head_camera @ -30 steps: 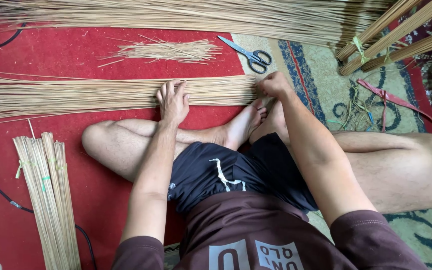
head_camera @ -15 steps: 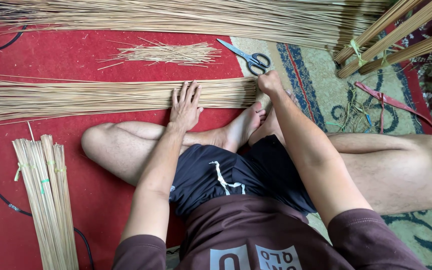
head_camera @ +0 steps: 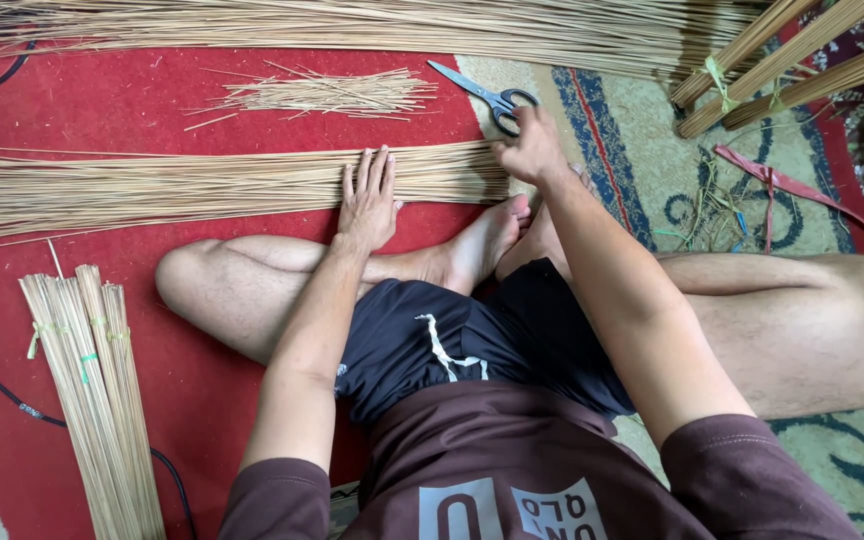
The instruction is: The person is sitting on the floor, sorting through a large pile of thin wooden sticks, aligning them, and cutting them to a specific length using scissors.
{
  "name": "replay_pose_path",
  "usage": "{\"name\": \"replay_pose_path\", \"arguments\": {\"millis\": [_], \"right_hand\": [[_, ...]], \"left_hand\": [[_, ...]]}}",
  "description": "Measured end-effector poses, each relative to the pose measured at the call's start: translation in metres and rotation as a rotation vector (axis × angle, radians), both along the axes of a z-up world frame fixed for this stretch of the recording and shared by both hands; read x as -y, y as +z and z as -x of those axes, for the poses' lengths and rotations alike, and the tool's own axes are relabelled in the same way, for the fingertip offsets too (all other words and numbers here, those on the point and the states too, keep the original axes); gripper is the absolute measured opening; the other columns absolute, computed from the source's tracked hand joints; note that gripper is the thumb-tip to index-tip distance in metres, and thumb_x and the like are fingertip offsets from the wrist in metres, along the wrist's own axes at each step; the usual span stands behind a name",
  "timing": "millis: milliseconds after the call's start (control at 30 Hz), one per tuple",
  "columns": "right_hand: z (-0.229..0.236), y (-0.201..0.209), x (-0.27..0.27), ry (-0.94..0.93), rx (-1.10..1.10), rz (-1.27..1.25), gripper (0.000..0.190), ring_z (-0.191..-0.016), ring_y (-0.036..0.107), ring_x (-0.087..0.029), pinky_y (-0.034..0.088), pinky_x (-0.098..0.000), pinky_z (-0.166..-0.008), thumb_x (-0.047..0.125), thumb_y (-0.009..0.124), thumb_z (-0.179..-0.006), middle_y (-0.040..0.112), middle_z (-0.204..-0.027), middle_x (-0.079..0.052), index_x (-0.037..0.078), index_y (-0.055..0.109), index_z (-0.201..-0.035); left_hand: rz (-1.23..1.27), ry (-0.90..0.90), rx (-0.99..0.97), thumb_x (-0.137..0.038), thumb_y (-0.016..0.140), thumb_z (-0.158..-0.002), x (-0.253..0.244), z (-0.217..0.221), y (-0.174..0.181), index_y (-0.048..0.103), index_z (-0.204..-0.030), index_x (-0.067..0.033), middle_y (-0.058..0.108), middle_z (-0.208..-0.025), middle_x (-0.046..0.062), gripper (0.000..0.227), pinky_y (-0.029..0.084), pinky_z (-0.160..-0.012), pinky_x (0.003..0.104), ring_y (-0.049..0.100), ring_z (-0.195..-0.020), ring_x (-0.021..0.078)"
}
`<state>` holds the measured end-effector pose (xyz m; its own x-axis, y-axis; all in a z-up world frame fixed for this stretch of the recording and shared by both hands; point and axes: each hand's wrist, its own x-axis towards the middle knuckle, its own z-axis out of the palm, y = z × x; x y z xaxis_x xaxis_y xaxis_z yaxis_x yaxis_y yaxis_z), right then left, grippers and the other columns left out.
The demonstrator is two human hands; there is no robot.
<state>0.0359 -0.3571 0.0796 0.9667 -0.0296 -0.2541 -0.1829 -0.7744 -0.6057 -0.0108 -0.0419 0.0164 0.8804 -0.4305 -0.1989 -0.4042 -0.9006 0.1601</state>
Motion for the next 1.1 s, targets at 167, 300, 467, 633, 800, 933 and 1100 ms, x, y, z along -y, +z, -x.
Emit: {"name": "replay_pose_path", "arguments": {"millis": [167, 300, 467, 633, 800, 933, 1100], "right_hand": [[0.008, 0.046, -0.040, 0.543, -0.071, 0.466, 0.122, -0.145, 0.036, -0.037, 0.036, -0.0493, -0.116, 0.063, 0.079, -0.069, 0.044, -0.155, -0.022, -0.006, 0.035, -0.159], [0.005, -0.014, -0.044, 0.679, 0.021, 0.726, 0.144, -0.147, 0.037, -0.031, 0.034, -0.0399, -0.116, 0.074, 0.079, -0.050, 0.042, -0.156, -0.016, -0.003, 0.028, -0.161], [-0.004, -0.075, -0.033, 0.694, 0.059, 0.844, 0.128, -0.128, 0.047, -0.028, 0.039, -0.0388, -0.106, 0.061, 0.081, -0.052, 0.046, -0.139, -0.011, 0.004, 0.035, -0.156], [-0.006, -0.080, -0.031, 0.637, 0.020, 0.761, 0.123, -0.121, 0.048, -0.031, 0.043, -0.0415, -0.099, 0.061, 0.088, -0.047, 0.047, -0.131, -0.012, 0.004, 0.044, -0.146], [-0.001, -0.073, -0.038, 0.563, -0.116, 0.652, 0.090, -0.122, 0.047, -0.035, 0.048, -0.0462, -0.097, 0.041, 0.086, -0.053, 0.046, -0.128, -0.014, 0.005, 0.048, -0.127], [0.001, -0.071, -0.041, 0.555, -0.147, 0.615, 0.088, -0.123, 0.048, -0.036, 0.047, -0.0486, -0.097, 0.041, 0.088, -0.055, 0.047, -0.128, -0.014, 0.006, 0.049, -0.126], [0.000, -0.063, -0.042, 0.530, -0.072, 0.638, 0.058, -0.111, 0.066, -0.034, 0.050, -0.0473, -0.092, 0.026, 0.072, -0.063, 0.065, -0.115, -0.011, 0.009, 0.061, -0.117]], "left_hand": [[0.017, -0.074, -0.044, -0.045, 0.075, -0.080, -0.006, -0.027, 0.011, 0.019, -0.164, -0.0012, 0.007, -0.173, 0.017, 0.110, 0.005, -0.129, 0.061, 0.002, -0.161, 0.0352], [-0.093, -0.149, -0.105, -0.044, 0.081, -0.061, -0.007, -0.053, -0.011, 0.025, -0.162, -0.0016, 0.026, -0.165, 0.017, 0.123, 0.016, -0.129, 0.056, 0.022, -0.156, 0.0340], [-0.125, -0.213, -0.007, -0.042, 0.082, -0.056, -0.006, -0.069, -0.049, 0.048, -0.142, -0.0053, 0.043, -0.130, 0.012, 0.100, 0.045, -0.102, 0.047, 0.046, -0.122, 0.0307], [-0.091, -0.220, 0.005, -0.035, 0.083, -0.060, -0.009, -0.082, -0.087, 0.053, -0.122, -0.0088, 0.050, -0.118, 0.011, 0.073, 0.051, -0.089, 0.047, 0.055, -0.112, 0.0299], [-0.145, -0.247, -0.041, -0.031, 0.087, -0.071, -0.001, -0.072, -0.081, 0.053, -0.123, -0.0061, 0.067, -0.110, 0.012, 0.067, 0.056, -0.090, 0.045, 0.070, -0.105, 0.0302], [-0.136, -0.263, -0.006, -0.029, 0.087, -0.071, -0.003, -0.071, -0.080, 0.054, -0.118, -0.0069, 0.068, -0.106, 0.012, 0.062, 0.058, -0.087, 0.045, 0.073, -0.099, 0.0309], [-0.035, -0.241, -0.082, -0.005, 0.077, -0.071, 0.002, -0.071, -0.010, 0.056, -0.114, -0.0029, 0.064, -0.113, 0.018, 0.048, 0.061, -0.082, 0.053, 0.074, -0.091, 0.0439]]}}
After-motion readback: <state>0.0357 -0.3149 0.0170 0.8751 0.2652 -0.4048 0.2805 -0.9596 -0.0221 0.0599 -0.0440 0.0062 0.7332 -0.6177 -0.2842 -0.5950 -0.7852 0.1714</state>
